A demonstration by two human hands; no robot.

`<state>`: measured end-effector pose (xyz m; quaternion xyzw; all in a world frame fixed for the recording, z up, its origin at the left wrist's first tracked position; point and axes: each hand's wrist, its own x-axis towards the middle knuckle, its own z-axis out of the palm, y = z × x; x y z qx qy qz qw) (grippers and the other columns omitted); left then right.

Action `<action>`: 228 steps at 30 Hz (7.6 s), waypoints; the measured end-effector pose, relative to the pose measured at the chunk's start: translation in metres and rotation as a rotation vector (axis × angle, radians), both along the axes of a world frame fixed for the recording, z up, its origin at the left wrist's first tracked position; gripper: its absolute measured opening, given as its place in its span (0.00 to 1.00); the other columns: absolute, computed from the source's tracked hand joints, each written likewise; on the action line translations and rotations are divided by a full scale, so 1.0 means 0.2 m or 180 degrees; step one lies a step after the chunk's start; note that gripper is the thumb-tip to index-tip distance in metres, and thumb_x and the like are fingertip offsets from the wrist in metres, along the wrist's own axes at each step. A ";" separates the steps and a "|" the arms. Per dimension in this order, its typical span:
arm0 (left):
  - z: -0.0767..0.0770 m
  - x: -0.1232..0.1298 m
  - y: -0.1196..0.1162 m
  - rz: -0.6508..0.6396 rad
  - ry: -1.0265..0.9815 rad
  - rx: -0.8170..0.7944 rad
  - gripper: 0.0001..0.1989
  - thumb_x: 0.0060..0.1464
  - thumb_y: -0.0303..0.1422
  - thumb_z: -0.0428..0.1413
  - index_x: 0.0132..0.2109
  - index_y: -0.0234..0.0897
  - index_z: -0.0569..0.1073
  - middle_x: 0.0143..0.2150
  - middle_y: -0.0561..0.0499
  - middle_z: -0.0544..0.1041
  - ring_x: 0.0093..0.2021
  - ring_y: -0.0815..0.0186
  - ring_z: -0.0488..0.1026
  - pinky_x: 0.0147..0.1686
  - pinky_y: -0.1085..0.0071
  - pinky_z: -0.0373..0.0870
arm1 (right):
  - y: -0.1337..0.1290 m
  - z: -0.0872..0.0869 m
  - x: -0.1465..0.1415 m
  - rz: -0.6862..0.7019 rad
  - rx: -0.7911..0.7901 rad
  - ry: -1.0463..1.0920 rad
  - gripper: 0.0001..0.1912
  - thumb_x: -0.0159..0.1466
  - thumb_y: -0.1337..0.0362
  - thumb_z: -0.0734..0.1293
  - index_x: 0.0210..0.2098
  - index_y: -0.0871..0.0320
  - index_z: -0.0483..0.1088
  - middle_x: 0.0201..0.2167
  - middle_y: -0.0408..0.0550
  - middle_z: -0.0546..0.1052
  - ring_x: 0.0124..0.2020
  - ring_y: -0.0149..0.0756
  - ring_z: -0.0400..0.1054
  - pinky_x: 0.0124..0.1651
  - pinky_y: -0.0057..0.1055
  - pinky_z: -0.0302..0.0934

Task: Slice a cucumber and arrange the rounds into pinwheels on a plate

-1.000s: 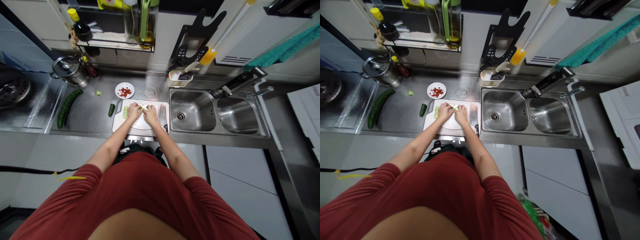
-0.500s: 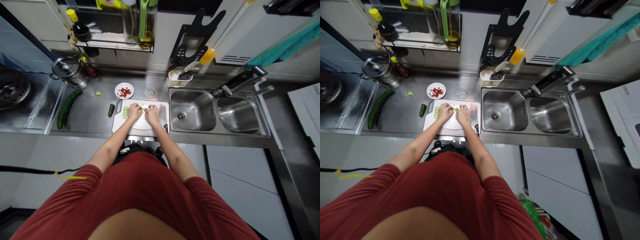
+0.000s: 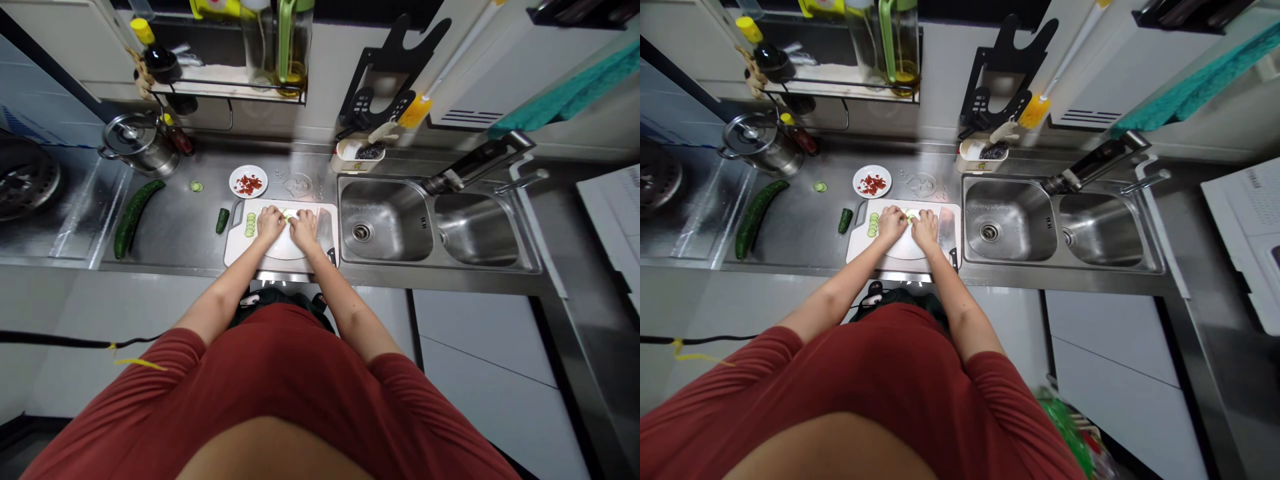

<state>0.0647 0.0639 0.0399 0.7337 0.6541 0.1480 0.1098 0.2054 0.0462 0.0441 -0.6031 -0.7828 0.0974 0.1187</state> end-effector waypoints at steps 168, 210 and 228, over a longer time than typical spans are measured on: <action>-0.01 -0.39 -0.35 0.1929 -0.0384 -0.0217 0.12 0.53 0.39 0.56 0.45 0.44 0.72 0.45 0.46 0.75 0.51 0.53 0.66 0.51 0.56 0.57 | -0.52 -0.02 0.08 -0.0439 0.1095 0.1305 0.11 0.62 0.67 0.61 0.40 0.56 0.75 0.47 0.54 0.68 0.53 0.47 0.56 0.55 0.47 0.56; 0.74 -0.11 -0.36 0.0171 -0.3888 -0.0039 0.19 0.38 0.33 0.67 0.37 0.37 0.69 0.32 0.55 0.72 0.32 0.73 0.70 0.33 0.76 0.63 | -0.21 0.66 -0.09 0.0237 0.0625 0.2619 0.10 0.66 0.57 0.62 0.38 0.54 0.73 0.42 0.47 0.74 0.49 0.40 0.64 0.53 0.38 0.58; 0.73 -0.03 -0.35 0.0480 -0.5184 -0.2311 0.27 0.46 0.58 0.57 0.42 0.39 0.70 0.29 0.51 0.75 0.23 0.72 0.70 0.18 0.78 0.60 | -0.14 0.67 -0.04 -0.0221 -0.0010 0.4161 0.16 0.60 0.48 0.67 0.33 0.55 0.71 0.40 0.47 0.75 0.46 0.36 0.68 0.49 0.34 0.63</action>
